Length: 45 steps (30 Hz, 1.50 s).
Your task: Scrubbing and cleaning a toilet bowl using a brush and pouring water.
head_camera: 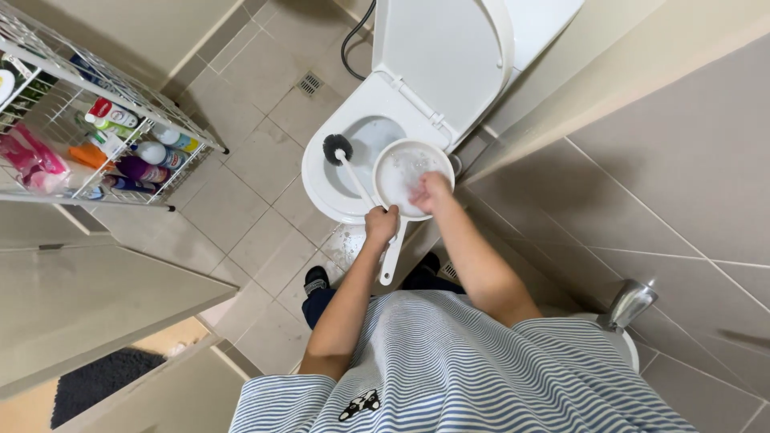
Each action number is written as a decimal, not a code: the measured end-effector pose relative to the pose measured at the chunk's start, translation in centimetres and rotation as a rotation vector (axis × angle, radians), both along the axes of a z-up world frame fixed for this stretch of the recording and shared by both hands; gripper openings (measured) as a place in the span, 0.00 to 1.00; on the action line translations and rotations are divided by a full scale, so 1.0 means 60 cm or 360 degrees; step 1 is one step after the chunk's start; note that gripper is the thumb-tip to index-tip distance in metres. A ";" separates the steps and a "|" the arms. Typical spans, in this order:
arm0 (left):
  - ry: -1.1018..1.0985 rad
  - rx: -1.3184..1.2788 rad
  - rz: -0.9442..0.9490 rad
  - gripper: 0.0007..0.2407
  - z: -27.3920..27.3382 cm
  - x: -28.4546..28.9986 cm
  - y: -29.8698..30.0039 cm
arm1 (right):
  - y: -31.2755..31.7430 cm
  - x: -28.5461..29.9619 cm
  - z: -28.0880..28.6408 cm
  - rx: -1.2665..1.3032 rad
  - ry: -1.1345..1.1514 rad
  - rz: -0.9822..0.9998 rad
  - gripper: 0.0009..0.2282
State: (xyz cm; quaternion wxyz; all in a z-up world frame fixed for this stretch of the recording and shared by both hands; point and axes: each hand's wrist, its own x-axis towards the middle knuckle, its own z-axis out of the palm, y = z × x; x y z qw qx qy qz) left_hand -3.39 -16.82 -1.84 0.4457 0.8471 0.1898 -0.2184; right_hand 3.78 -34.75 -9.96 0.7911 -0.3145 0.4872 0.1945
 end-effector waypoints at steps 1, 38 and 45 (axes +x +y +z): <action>0.0000 -0.0001 -0.0006 0.20 0.004 0.001 -0.004 | -0.010 0.009 -0.003 -0.0001 0.0000 -0.0006 0.04; -0.0385 -0.0384 0.0291 0.18 0.082 0.159 -0.243 | -0.013 -0.152 0.345 -0.1393 -0.0685 0.0265 0.15; -0.0138 -0.1218 0.0158 0.15 0.278 0.164 -0.257 | -0.097 -0.096 0.396 -0.1433 -0.0819 0.0149 0.14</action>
